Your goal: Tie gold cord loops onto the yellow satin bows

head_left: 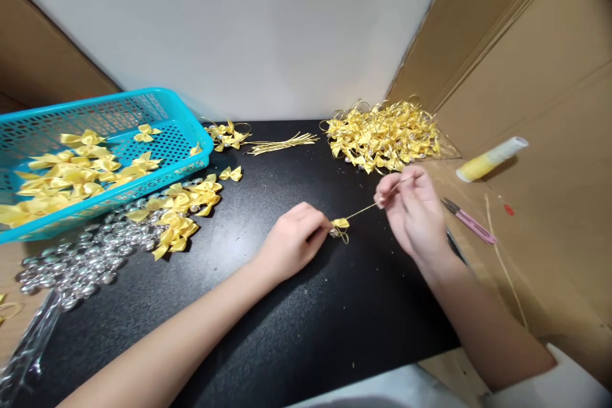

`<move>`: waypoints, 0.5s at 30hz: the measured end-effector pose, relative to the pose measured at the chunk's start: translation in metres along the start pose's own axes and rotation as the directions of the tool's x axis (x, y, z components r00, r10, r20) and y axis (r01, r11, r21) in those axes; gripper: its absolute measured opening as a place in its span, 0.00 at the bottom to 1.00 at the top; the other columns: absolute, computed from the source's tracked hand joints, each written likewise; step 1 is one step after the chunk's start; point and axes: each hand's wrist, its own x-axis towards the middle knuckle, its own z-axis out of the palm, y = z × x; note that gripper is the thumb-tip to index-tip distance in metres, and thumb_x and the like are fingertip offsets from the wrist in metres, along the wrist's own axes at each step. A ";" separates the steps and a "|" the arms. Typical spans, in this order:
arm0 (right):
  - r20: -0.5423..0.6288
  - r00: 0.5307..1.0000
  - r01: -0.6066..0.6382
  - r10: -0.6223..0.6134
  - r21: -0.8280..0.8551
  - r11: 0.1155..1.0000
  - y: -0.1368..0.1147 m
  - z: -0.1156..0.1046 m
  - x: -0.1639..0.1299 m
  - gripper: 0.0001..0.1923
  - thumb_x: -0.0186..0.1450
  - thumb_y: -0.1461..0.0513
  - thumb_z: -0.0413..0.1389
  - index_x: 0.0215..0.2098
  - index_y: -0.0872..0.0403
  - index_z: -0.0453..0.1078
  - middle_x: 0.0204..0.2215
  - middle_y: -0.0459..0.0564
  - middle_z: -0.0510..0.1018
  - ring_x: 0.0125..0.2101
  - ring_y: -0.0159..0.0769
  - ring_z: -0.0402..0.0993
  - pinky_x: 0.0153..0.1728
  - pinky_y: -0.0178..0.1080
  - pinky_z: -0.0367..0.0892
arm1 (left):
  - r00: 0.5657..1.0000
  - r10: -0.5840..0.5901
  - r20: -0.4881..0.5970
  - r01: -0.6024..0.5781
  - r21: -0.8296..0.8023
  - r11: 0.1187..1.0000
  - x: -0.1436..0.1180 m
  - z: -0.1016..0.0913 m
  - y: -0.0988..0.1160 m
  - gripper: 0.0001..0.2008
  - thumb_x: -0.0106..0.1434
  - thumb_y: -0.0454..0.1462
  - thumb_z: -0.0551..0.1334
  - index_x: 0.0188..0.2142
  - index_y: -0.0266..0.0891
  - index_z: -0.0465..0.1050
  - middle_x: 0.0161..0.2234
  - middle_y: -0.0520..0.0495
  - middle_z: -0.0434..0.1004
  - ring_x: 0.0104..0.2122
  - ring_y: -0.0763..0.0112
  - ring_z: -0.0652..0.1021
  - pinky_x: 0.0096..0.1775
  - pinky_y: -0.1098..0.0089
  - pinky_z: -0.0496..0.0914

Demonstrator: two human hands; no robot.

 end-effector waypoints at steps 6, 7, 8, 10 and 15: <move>-0.140 0.961 0.252 -0.240 0.075 0.965 -0.030 -0.032 0.020 0.09 0.66 0.56 0.61 0.31 0.47 0.66 0.18 0.39 0.55 0.20 0.28 0.55 0.26 0.36 0.58 | 0.986 -0.160 0.039 0.161 -0.033 0.986 0.001 -0.001 -0.011 0.07 0.61 0.28 0.60 0.29 0.39 0.72 0.27 0.49 0.78 0.29 0.69 0.77 0.32 0.71 0.70; -0.171 0.947 0.288 -0.272 0.076 0.955 -0.033 -0.039 0.023 0.08 0.65 0.57 0.62 0.30 0.46 0.68 0.18 0.39 0.54 0.20 0.27 0.55 0.26 0.36 0.58 | 0.983 -0.180 0.044 0.181 -0.038 0.983 0.001 -0.002 -0.012 0.07 0.61 0.28 0.60 0.29 0.39 0.72 0.27 0.49 0.78 0.28 0.69 0.77 0.32 0.71 0.70; -0.217 0.923 0.341 -0.318 0.075 0.937 -0.037 -0.046 0.025 0.07 0.63 0.58 0.63 0.30 0.46 0.71 0.17 0.38 0.54 0.20 0.27 0.55 0.26 0.36 0.57 | 0.979 -0.199 0.048 0.201 -0.043 0.979 0.001 -0.003 -0.013 0.07 0.60 0.28 0.60 0.29 0.39 0.72 0.27 0.49 0.78 0.28 0.70 0.77 0.32 0.71 0.70; -0.327 0.873 0.404 -0.362 0.070 0.912 -0.043 -0.061 0.028 0.04 0.62 0.60 0.65 0.29 0.46 0.75 0.17 0.38 0.55 0.20 0.25 0.58 0.26 0.37 0.56 | 0.971 -0.235 0.054 0.238 -0.052 0.970 0.001 -0.006 -0.014 0.07 0.60 0.28 0.60 0.28 0.39 0.72 0.26 0.50 0.79 0.28 0.70 0.77 0.32 0.71 0.69; -0.480 0.776 0.432 -0.409 -0.068 0.899 -0.058 -0.091 0.035 0.13 0.65 0.61 0.59 0.23 0.46 0.76 0.16 0.37 0.62 0.19 0.21 0.59 0.27 0.43 0.51 | 0.942 -0.322 0.092 0.331 -0.116 0.936 0.002 -0.010 -0.016 0.06 0.60 0.30 0.60 0.27 0.38 0.73 0.25 0.51 0.79 0.26 0.72 0.77 0.31 0.72 0.68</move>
